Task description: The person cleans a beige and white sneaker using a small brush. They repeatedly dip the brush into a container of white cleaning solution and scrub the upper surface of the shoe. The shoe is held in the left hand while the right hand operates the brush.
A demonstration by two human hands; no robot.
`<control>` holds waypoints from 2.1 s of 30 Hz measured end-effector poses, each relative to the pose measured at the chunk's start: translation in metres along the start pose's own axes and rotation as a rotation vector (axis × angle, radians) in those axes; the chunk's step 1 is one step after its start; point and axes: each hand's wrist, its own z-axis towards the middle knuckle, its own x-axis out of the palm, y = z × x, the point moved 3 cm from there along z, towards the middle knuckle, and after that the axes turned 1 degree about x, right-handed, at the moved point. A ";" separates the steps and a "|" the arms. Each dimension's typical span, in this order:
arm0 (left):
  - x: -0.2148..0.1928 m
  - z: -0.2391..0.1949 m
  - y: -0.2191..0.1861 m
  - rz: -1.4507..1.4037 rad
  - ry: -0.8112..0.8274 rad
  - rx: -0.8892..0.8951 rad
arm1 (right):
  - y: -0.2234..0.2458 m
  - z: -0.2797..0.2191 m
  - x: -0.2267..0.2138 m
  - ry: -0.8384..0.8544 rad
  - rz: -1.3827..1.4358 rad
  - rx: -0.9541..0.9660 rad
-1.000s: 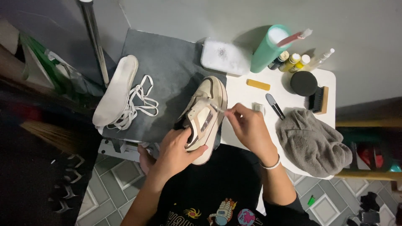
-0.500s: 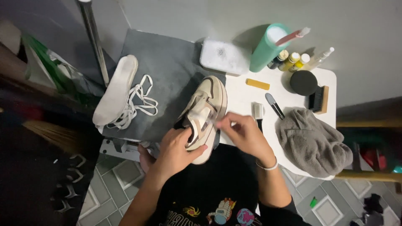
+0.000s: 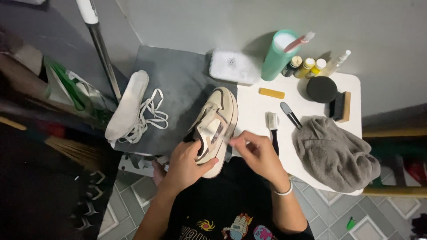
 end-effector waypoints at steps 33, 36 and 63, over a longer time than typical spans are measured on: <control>0.015 -0.015 0.041 -0.047 0.161 -0.278 | -0.024 -0.026 0.021 -0.026 -0.016 -0.077; -0.016 0.001 0.010 -0.158 -0.023 -0.091 | -0.025 -0.018 0.019 -0.128 -0.092 -0.107; -0.028 0.001 0.005 -0.222 -0.058 -0.078 | -0.045 -0.015 0.021 -0.219 -0.051 -0.152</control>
